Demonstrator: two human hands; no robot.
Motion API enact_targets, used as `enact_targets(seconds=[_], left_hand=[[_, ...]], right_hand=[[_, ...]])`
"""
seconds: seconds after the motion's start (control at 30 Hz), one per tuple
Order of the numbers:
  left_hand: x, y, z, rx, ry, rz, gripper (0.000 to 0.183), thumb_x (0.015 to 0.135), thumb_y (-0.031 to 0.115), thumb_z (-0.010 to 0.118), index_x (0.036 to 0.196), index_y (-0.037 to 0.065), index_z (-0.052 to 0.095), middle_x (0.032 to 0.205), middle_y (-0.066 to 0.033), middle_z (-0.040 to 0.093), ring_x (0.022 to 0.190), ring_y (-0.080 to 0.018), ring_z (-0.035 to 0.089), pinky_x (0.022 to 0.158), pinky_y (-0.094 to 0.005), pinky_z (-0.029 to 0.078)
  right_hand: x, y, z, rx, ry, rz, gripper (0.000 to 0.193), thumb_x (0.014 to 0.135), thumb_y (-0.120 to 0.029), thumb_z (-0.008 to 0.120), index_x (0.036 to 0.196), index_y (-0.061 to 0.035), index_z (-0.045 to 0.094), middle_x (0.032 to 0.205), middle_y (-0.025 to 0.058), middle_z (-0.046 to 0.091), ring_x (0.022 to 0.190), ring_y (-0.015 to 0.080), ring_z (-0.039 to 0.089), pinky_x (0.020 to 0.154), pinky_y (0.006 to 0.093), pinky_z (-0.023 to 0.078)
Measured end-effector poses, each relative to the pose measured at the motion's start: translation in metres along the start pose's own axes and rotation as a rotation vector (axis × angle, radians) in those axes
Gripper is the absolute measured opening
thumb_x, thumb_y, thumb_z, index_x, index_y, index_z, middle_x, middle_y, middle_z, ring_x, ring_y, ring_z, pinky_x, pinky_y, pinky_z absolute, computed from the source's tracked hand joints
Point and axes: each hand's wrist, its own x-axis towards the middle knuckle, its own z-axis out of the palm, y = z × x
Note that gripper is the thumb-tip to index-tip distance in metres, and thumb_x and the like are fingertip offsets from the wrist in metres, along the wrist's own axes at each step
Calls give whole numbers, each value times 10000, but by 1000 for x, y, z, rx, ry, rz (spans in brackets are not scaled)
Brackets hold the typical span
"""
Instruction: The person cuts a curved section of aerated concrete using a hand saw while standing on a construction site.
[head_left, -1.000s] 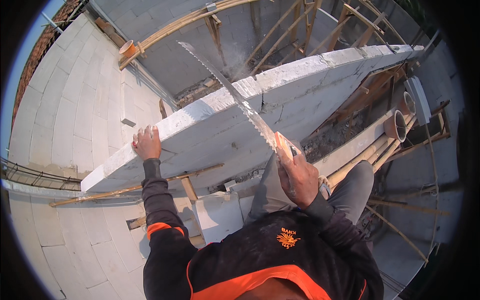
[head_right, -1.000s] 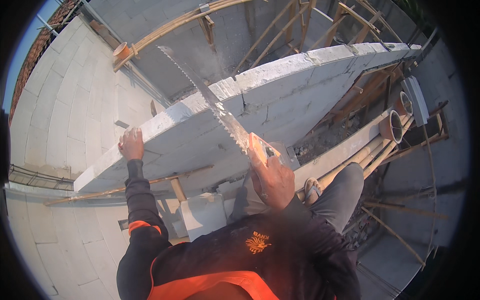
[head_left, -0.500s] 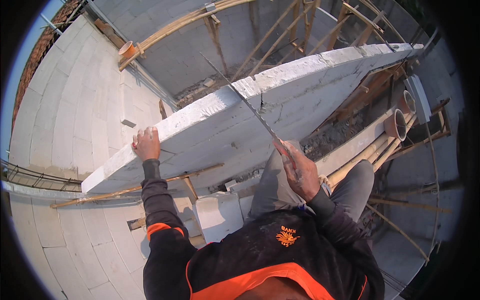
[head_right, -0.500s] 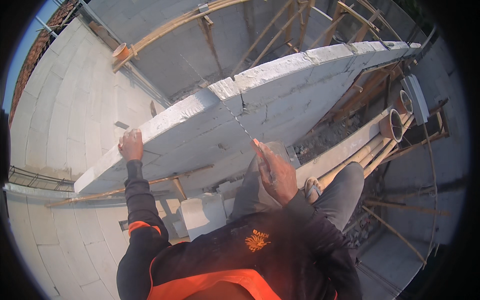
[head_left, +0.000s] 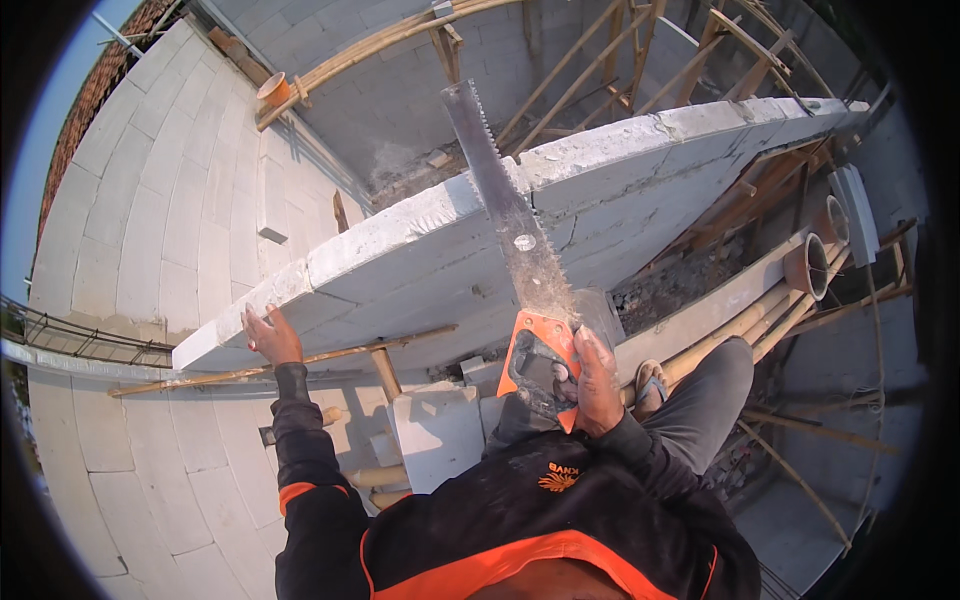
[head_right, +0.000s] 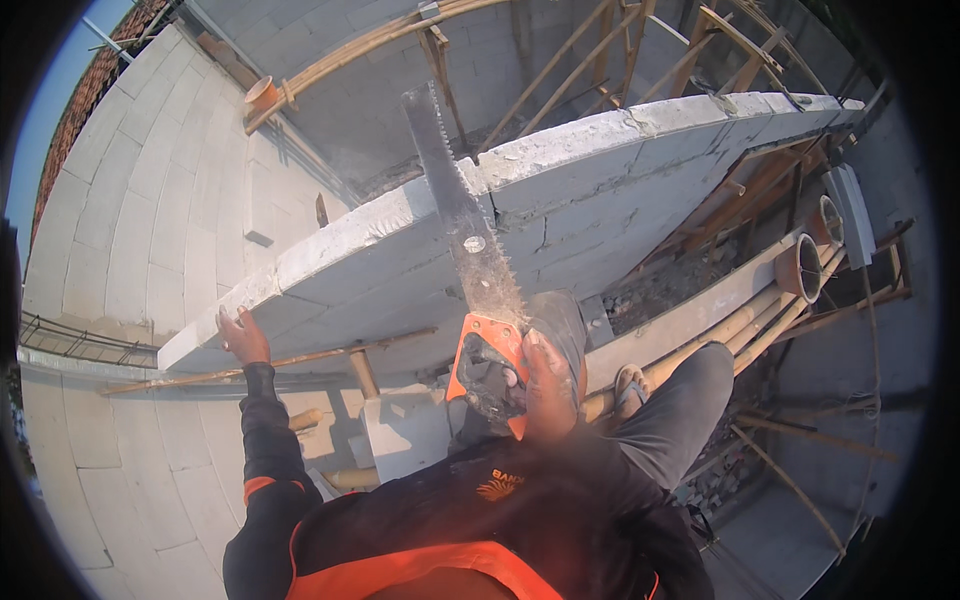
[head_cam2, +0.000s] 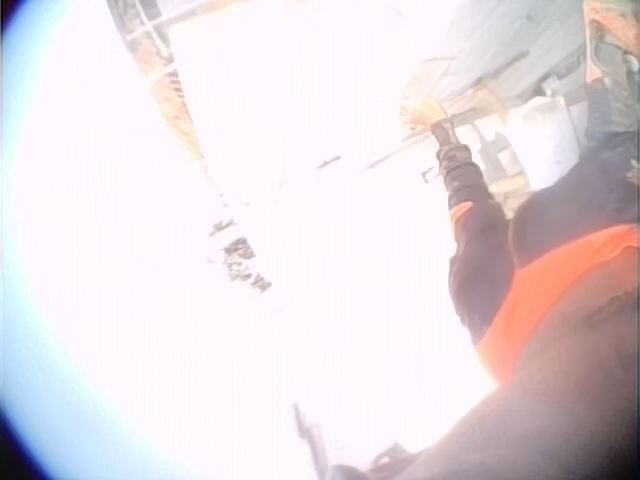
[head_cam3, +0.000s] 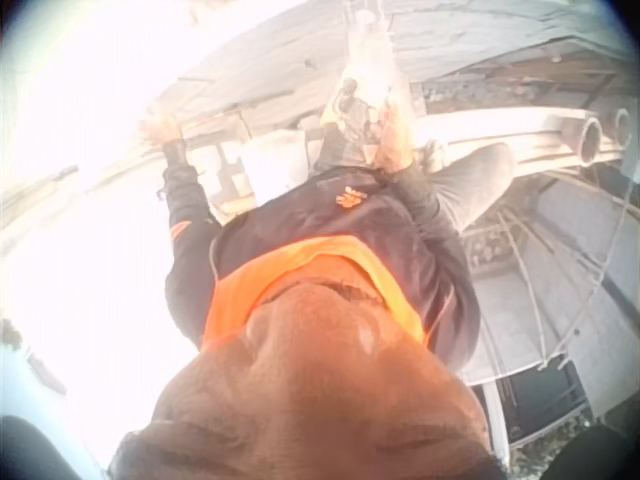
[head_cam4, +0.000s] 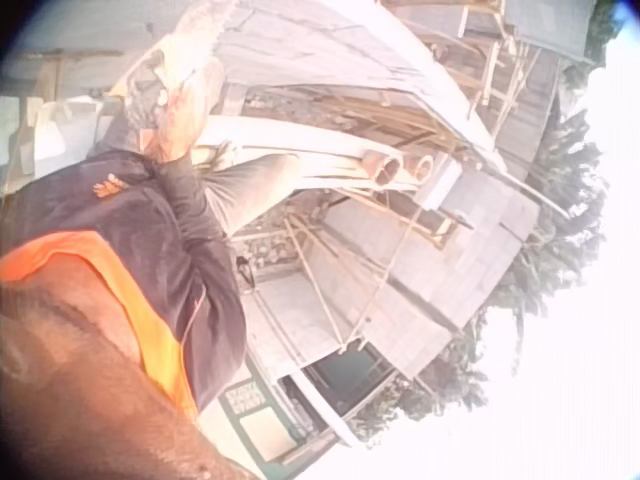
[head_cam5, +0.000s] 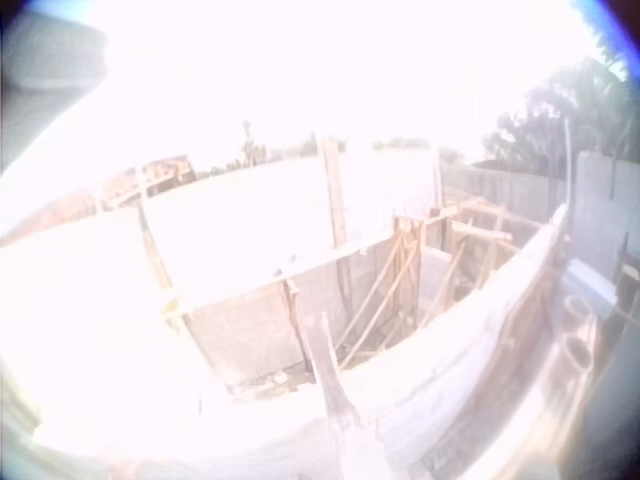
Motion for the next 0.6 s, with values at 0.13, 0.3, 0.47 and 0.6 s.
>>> enact_targets(seconds=[0.13, 0.3, 0.47, 0.6], left_hand=[[-156, -5, -35, 101, -336, 49, 657, 976, 301, 560, 1501, -21, 330, 1575, -284, 249, 1466, -462, 207, 1181, -555, 193], [-296, 30, -18, 48, -812, 149, 742, 938, 375, 595, 1515, -2, 321, 1597, -267, 207, 1480, -470, 163, 1191, -575, 148], [-324, 51, -31, 64, -905, 245, 769, 920, 418, 608, 1522, 26, 332, 1606, -261, 193, 1492, -456, 148, 1204, -573, 112], [-335, 43, -42, 33, -959, 259, 791, 913, 416, 613, 1532, 26, 313, 1616, -249, 180, 1500, -459, 112, 1205, -574, 85]], right_hand=[[15, -40, 8, 313, 209, -50, 242, 1059, -335, 454, 1089, -107, 527, 883, 6, 591, 594, 51, 501, 435, 187, 323], [-1, -8, 11, 53, -112, 115, 223, 1051, -287, 500, 1042, -77, 575, 894, -43, 560, 741, 28, 524, 600, 204, 432], [10, -36, 10, 90, 31, 127, 202, 1047, -315, 507, 1060, -117, 544, 849, -37, 536, 658, 24, 508, 503, 182, 383], [29, -48, -5, 218, 77, -143, 180, 1050, -331, 499, 1074, -153, 512, 868, -39, 549, 617, 28, 503, 465, 163, 351]])
